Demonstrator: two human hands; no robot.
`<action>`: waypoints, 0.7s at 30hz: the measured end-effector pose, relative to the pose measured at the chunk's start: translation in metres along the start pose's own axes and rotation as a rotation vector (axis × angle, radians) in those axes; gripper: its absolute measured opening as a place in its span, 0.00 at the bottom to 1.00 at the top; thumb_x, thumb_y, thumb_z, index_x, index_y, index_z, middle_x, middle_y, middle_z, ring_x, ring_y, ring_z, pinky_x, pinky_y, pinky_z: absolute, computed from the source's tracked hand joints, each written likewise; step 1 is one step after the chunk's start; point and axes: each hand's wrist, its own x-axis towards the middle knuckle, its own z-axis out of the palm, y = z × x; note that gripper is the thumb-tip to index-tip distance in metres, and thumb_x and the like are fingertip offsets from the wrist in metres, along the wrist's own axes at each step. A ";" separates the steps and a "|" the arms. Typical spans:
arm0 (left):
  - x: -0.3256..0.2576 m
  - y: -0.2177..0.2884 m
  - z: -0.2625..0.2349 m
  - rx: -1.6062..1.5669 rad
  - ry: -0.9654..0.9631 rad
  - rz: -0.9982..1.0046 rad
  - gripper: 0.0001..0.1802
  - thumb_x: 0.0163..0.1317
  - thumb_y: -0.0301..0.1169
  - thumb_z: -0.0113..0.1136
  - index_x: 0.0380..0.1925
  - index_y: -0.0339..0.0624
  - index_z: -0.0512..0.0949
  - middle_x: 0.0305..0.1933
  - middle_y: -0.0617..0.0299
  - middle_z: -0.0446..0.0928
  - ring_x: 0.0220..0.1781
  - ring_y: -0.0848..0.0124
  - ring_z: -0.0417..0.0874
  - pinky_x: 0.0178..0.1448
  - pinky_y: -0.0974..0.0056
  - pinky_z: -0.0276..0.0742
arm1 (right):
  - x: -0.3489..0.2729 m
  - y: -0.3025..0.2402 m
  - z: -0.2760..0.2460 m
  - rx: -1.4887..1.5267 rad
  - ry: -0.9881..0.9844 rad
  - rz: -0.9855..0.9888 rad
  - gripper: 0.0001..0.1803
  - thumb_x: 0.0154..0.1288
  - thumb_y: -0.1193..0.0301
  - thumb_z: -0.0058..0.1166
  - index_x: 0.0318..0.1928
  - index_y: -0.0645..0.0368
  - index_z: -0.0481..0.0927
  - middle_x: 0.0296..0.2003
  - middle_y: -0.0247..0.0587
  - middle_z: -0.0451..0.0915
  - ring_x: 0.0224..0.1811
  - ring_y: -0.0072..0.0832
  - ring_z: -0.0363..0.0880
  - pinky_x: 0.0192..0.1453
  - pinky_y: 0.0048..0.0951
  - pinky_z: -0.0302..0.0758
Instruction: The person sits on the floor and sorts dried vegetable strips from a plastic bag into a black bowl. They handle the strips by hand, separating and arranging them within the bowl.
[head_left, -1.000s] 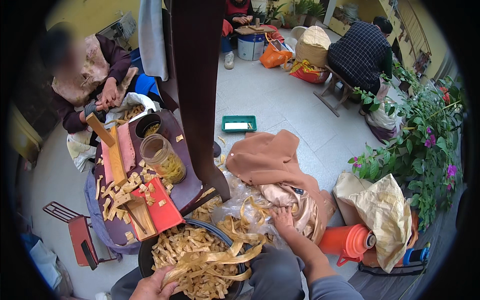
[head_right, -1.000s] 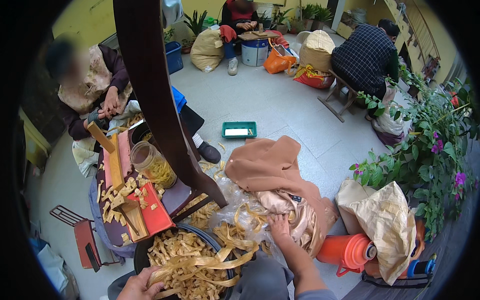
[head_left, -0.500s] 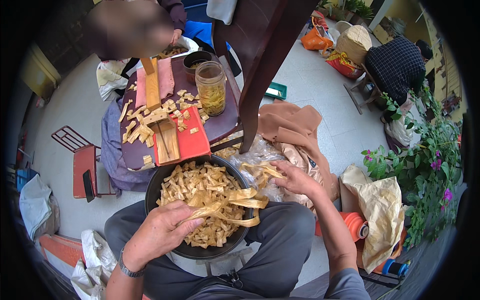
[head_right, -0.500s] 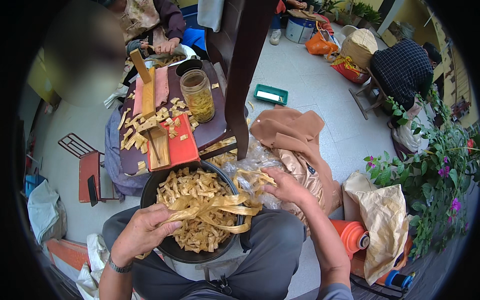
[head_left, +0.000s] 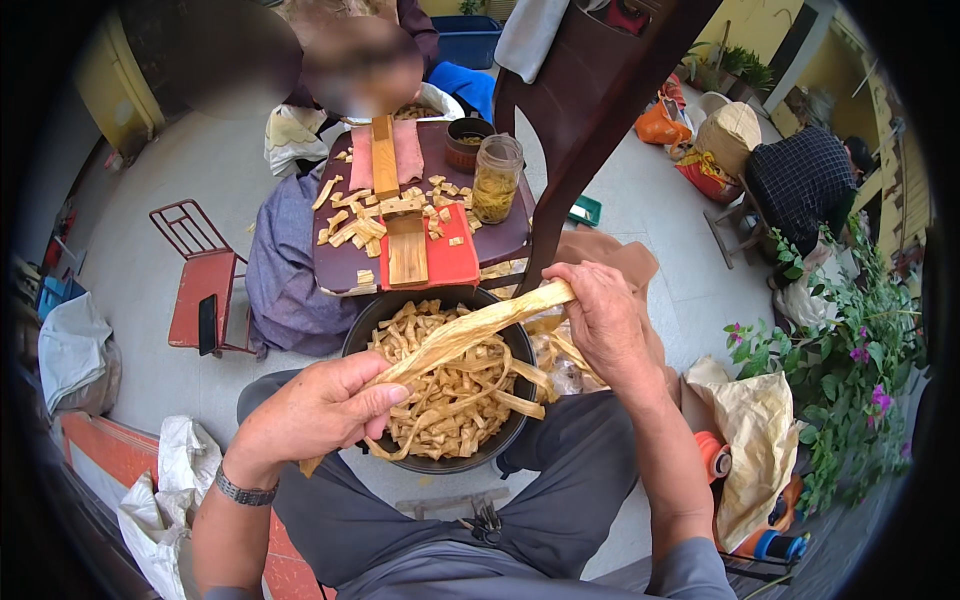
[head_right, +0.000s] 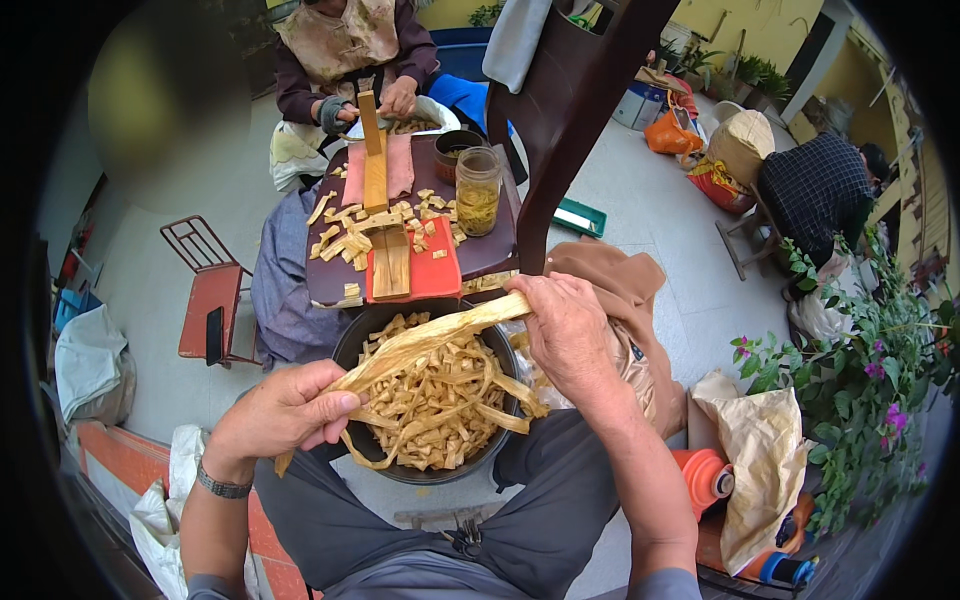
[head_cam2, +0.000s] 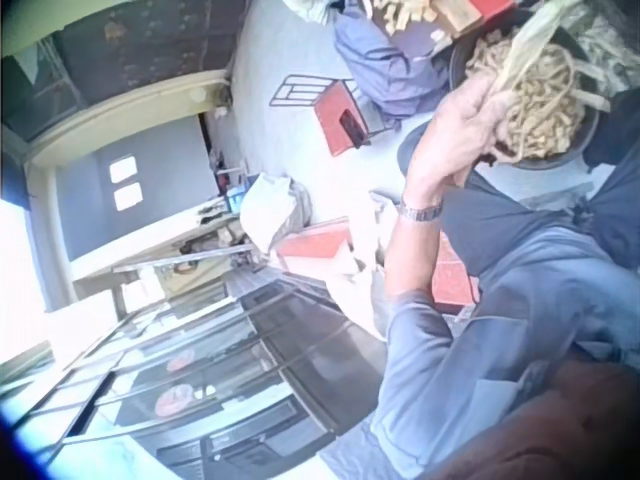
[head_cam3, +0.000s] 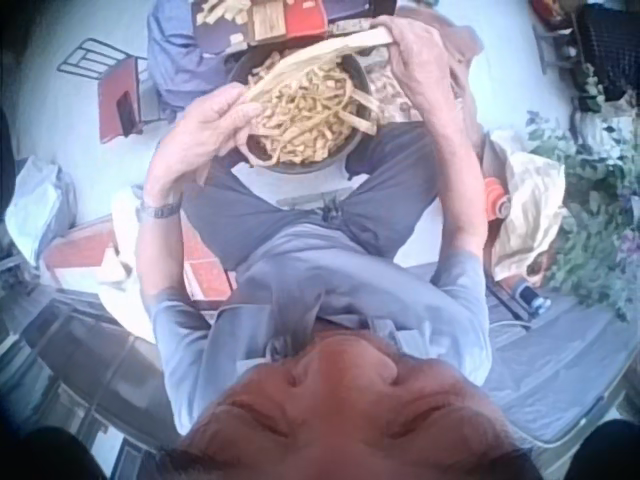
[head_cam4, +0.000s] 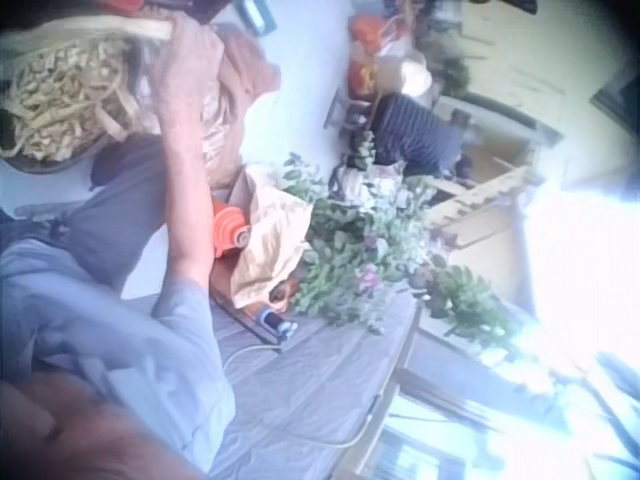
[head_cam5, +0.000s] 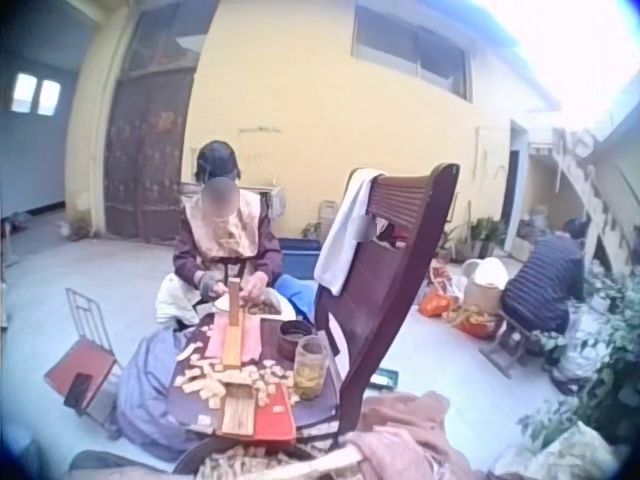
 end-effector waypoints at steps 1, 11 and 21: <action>-0.003 -0.006 -0.005 -0.071 -0.037 -0.040 0.15 0.81 0.40 0.56 0.35 0.43 0.75 0.25 0.71 0.74 0.22 0.82 0.68 0.26 0.71 0.66 | -0.001 0.005 -0.006 -0.051 0.007 0.006 0.17 0.64 0.82 0.59 0.53 0.58 0.80 0.41 0.40 0.85 0.50 0.40 0.84 0.68 0.45 0.72; 0.034 -0.011 0.021 -0.357 -0.193 0.023 0.15 0.84 0.43 0.47 0.45 0.43 0.74 0.28 0.73 0.64 0.25 0.82 0.60 0.28 0.73 0.59 | -0.004 -0.066 0.009 0.308 -0.478 -0.194 0.47 0.62 0.67 0.71 0.79 0.53 0.60 0.75 0.51 0.63 0.77 0.51 0.64 0.78 0.50 0.64; 0.086 -0.033 0.019 -1.066 0.008 0.227 0.16 0.80 0.28 0.48 0.63 0.34 0.71 0.60 0.54 0.78 0.60 0.67 0.83 0.63 0.62 0.84 | 0.007 -0.083 0.054 0.053 -0.151 -0.413 0.31 0.67 0.71 0.58 0.71 0.42 0.75 0.71 0.40 0.71 0.74 0.39 0.69 0.75 0.47 0.66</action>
